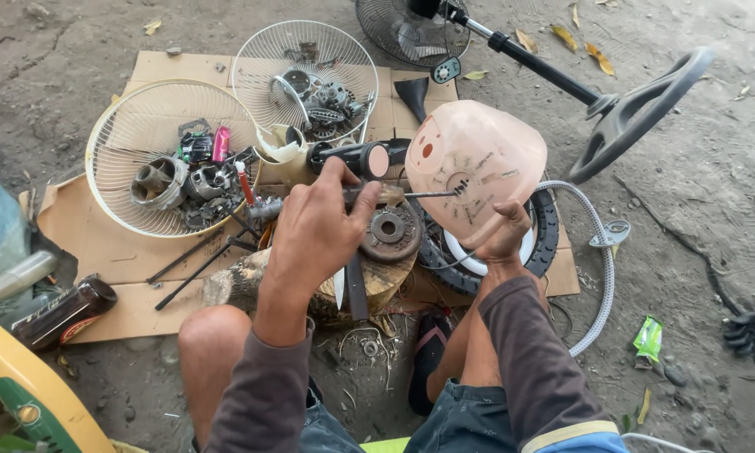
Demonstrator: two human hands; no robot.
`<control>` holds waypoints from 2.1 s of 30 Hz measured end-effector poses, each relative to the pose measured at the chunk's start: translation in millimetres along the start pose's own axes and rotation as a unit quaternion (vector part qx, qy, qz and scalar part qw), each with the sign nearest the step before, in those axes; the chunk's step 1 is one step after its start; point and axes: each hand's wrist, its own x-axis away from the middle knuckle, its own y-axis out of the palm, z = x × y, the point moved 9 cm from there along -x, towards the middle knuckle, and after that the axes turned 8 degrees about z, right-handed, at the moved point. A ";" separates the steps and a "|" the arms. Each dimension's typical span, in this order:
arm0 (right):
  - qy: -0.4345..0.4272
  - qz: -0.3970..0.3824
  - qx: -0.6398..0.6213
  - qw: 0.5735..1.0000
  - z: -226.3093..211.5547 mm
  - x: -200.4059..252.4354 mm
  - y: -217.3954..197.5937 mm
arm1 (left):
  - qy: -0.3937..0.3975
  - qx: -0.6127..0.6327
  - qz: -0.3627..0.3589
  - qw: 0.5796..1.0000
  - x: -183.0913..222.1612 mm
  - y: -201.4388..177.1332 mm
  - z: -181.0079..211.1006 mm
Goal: Disassembling a plastic fan motor housing using a screwdriver to pry it open
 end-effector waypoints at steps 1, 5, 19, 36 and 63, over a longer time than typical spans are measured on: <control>0.001 -0.003 0.001 1.000 -1.5 -1.6 0.4 | -0.001 0.001 0.003 1.000 -0.5 -1.6 -2.7; 0.006 -0.015 0.004 1.000 -3.3 -7.8 -0.3 | 0.142 0.062 -0.008 0.988 -4.6 8.9 0.2; 0.007 -0.011 0.017 1.000 -3.2 -24.8 -30.1 | 0.341 -0.079 0.055 0.935 8.1 12.6 36.1; -0.002 -0.025 0.033 0.999 -3.7 -24.4 -23.7 | 0.158 -0.055 -0.042 0.985 3.2 9.4 8.7; 0.009 -0.035 0.053 0.998 8.4 -39.5 -47.3 | 0.148 -0.139 0.040 0.978 -22.7 24.1 -30.7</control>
